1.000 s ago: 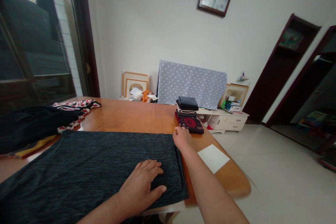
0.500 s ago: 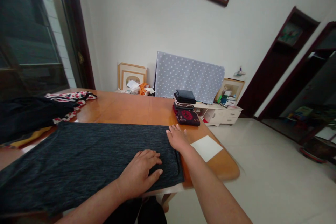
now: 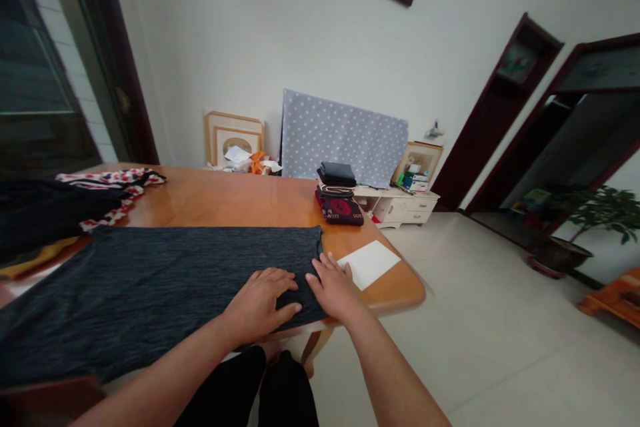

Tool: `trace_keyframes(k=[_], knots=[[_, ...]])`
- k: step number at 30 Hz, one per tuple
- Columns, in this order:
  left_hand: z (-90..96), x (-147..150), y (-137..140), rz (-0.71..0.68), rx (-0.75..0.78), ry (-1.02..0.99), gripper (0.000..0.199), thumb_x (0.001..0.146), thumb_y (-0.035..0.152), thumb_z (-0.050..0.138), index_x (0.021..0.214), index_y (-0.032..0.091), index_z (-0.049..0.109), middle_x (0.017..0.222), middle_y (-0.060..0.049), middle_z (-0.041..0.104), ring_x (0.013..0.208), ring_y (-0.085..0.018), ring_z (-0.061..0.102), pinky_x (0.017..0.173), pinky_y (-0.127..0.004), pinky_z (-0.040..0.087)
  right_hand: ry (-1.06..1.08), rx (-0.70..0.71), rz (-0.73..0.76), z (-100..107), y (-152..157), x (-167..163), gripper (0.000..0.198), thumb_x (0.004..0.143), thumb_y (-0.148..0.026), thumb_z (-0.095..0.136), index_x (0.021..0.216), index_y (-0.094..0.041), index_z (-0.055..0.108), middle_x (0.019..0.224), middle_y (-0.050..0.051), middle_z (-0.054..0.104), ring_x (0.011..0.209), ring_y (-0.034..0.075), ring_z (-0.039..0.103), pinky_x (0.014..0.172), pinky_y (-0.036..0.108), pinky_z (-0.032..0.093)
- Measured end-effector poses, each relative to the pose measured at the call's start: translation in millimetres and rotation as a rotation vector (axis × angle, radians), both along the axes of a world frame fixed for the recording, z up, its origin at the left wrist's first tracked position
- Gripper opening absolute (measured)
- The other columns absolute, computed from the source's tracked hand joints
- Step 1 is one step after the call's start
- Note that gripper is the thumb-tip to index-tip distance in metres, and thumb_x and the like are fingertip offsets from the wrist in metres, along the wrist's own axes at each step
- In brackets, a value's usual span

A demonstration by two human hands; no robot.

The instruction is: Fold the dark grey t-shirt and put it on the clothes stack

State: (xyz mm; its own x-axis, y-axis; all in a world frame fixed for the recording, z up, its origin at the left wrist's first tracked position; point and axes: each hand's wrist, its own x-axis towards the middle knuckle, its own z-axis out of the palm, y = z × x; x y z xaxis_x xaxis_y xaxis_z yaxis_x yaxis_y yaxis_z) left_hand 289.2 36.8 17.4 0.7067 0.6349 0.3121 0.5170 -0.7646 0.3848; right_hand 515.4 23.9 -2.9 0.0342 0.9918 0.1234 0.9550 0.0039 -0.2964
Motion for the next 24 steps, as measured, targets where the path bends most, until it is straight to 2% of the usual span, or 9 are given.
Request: trace_keyframes(k=[3,5,7,10,12,15,18,22,24], knots=[[-1.9,1,-1,0.007,0.026,0.009,0.033,0.087,0.044,0.061,0.114,0.025,0.067,0.127,-0.007,0.063,0.121,-0.028,0.052,0.102,-0.043,0.036,0.053,0.098,-0.046,-3,-14,1,0.052,0.098,-0.049,0.041,0.143,-0.024,0.050,0.151,0.010,0.045,0.141,0.026,0.037,0.115,0.043,0.025],[-3.1,2,-1,0.011,0.043,0.012,0.032,0.088,0.044,0.059,0.113,0.025,0.067,0.127,-0.007,0.063,0.121,-0.028,0.051,0.101,-0.043,0.037,0.120,0.192,-0.110,1,-20,6,0.043,0.098,-0.044,0.041,0.130,-0.022,0.060,0.134,0.010,0.061,0.124,0.023,0.054,0.103,0.032,0.037],[-2.9,2,-2,0.016,0.048,0.022,0.031,0.089,0.043,0.059,0.113,0.025,0.067,0.126,-0.007,0.063,0.120,-0.028,0.051,0.101,-0.042,0.037,0.152,0.214,-0.201,8,-26,14,0.035,0.098,-0.041,0.042,0.110,-0.022,0.068,0.111,0.008,0.071,0.104,0.020,0.062,0.088,0.027,0.042],[1.6,3,-4,0.022,0.041,0.044,0.030,0.089,0.042,0.058,0.112,0.025,0.067,0.124,-0.007,0.063,0.120,-0.028,0.052,0.101,-0.042,0.037,0.146,0.132,-0.309,14,-40,20,0.030,0.095,-0.041,0.047,0.088,-0.022,0.069,0.091,0.006,0.071,0.087,0.019,0.062,0.073,0.026,0.039],[6.1,6,-8,0.019,0.041,0.055,0.030,0.089,0.042,0.057,0.112,0.025,0.068,0.119,-0.008,0.064,0.116,-0.028,0.053,0.100,-0.042,0.038,0.150,0.070,-0.306,15,-50,19,0.032,0.093,-0.045,0.049,0.081,-0.022,0.068,0.085,0.005,0.070,0.079,0.018,0.060,0.066,0.026,0.036],[10.5,17,-17,0.003,0.048,0.059,0.030,0.089,0.043,0.057,0.111,0.024,0.067,0.112,-0.008,0.064,0.110,-0.028,0.055,0.095,-0.041,0.041,0.148,0.046,-0.261,12,-61,11,0.033,0.088,-0.051,0.054,0.076,-0.022,0.066,0.081,0.004,0.069,0.073,0.017,0.058,0.061,0.026,0.032],[8.8,33,-27,-0.004,0.053,0.055,0.036,0.086,0.048,0.060,0.111,0.024,0.067,0.108,-0.009,0.063,0.106,-0.028,0.055,0.092,-0.041,0.043,0.175,0.049,-0.258,9,-59,2,0.022,0.082,-0.044,0.060,0.076,-0.023,0.066,0.078,0.001,0.068,0.071,0.016,0.057,0.059,0.025,0.031],[3.1,52,-33,0.076,0.047,0.063,0.045,0.080,0.057,0.063,0.108,0.021,0.065,0.108,-0.011,0.061,0.106,-0.030,0.055,0.091,-0.042,0.044,0.368,0.060,-0.279,4,-45,-4,0.016,0.078,-0.033,0.058,0.068,-0.022,0.064,0.069,-0.001,0.066,0.067,0.015,0.057,0.057,0.024,0.034],[1.9,57,-33,0.133,0.035,0.080,0.041,0.081,0.053,0.064,0.106,0.021,0.063,0.109,-0.011,0.061,0.106,-0.030,0.056,0.090,-0.041,0.045,0.531,0.094,-0.262,2,-38,-7,0.017,0.077,-0.034,0.058,0.067,-0.021,0.063,0.067,-0.001,0.065,0.066,0.014,0.057,0.057,0.023,0.037]])
